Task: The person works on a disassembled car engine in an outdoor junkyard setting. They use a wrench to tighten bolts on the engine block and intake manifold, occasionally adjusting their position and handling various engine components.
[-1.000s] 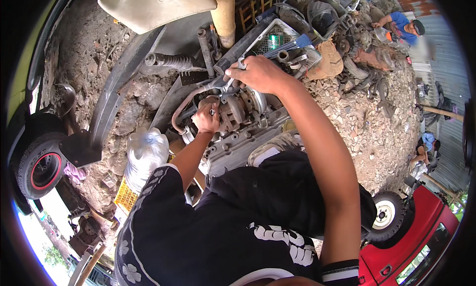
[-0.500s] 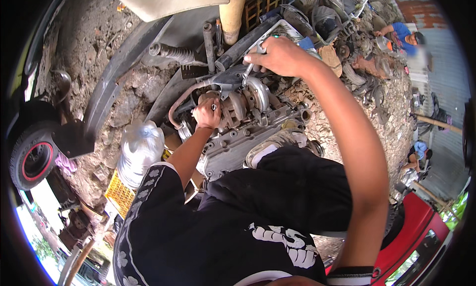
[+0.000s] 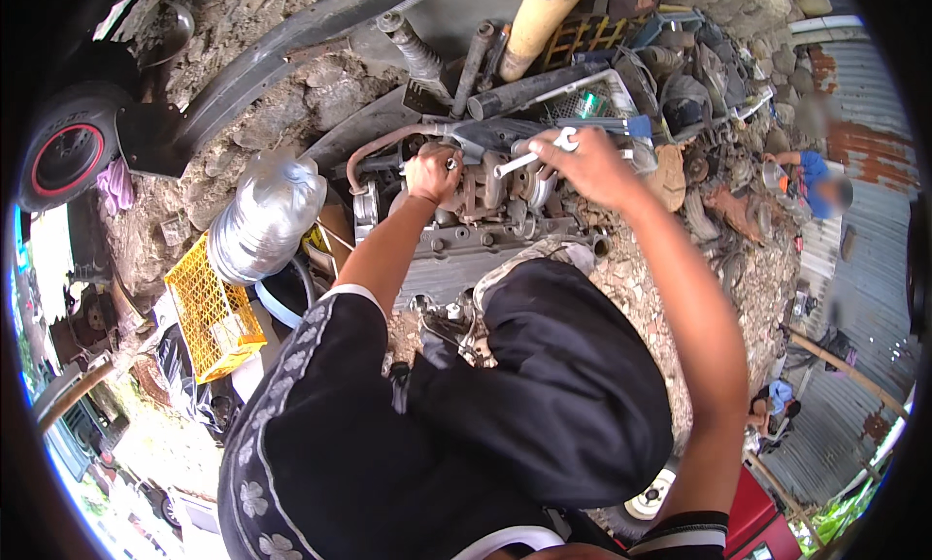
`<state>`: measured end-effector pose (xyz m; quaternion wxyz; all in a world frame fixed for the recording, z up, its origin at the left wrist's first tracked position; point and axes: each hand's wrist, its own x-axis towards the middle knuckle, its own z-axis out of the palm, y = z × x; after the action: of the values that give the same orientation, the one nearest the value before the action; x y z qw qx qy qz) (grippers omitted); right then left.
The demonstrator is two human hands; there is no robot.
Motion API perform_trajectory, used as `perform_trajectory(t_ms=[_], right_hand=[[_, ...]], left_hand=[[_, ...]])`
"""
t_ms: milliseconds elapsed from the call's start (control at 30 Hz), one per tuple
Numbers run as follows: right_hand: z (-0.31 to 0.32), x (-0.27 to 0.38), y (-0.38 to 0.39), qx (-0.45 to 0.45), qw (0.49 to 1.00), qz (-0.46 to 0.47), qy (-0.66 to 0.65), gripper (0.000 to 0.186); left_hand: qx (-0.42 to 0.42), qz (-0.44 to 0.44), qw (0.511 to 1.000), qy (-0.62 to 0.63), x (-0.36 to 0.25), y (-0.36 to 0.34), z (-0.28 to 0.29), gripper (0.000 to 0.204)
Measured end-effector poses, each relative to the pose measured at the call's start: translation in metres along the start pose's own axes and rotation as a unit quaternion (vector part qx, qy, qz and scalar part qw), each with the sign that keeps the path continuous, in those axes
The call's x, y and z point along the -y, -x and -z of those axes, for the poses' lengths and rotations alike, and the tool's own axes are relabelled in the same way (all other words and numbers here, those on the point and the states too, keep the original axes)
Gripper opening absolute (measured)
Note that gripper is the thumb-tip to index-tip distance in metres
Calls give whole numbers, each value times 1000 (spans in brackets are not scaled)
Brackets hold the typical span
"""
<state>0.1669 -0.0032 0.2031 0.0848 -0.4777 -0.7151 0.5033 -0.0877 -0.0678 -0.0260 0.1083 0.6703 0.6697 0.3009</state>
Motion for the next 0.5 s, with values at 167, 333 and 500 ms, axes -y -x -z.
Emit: perform_trajectory(t_ms=[167, 333, 500], right_hand=[[-75, -55, -7, -96, 995, -20, 6, 40], [-130, -63, -23, -128, 992, -8, -13, 37], [-168, -79, -16, -240, 962, 131, -11, 23]], left_hand=[[-17, 41, 999, -9, -17, 8, -22, 30], [-79, 134, 988, 14, -23, 22, -13, 37], [-61, 195, 965, 166, -26, 33, 3, 35]])
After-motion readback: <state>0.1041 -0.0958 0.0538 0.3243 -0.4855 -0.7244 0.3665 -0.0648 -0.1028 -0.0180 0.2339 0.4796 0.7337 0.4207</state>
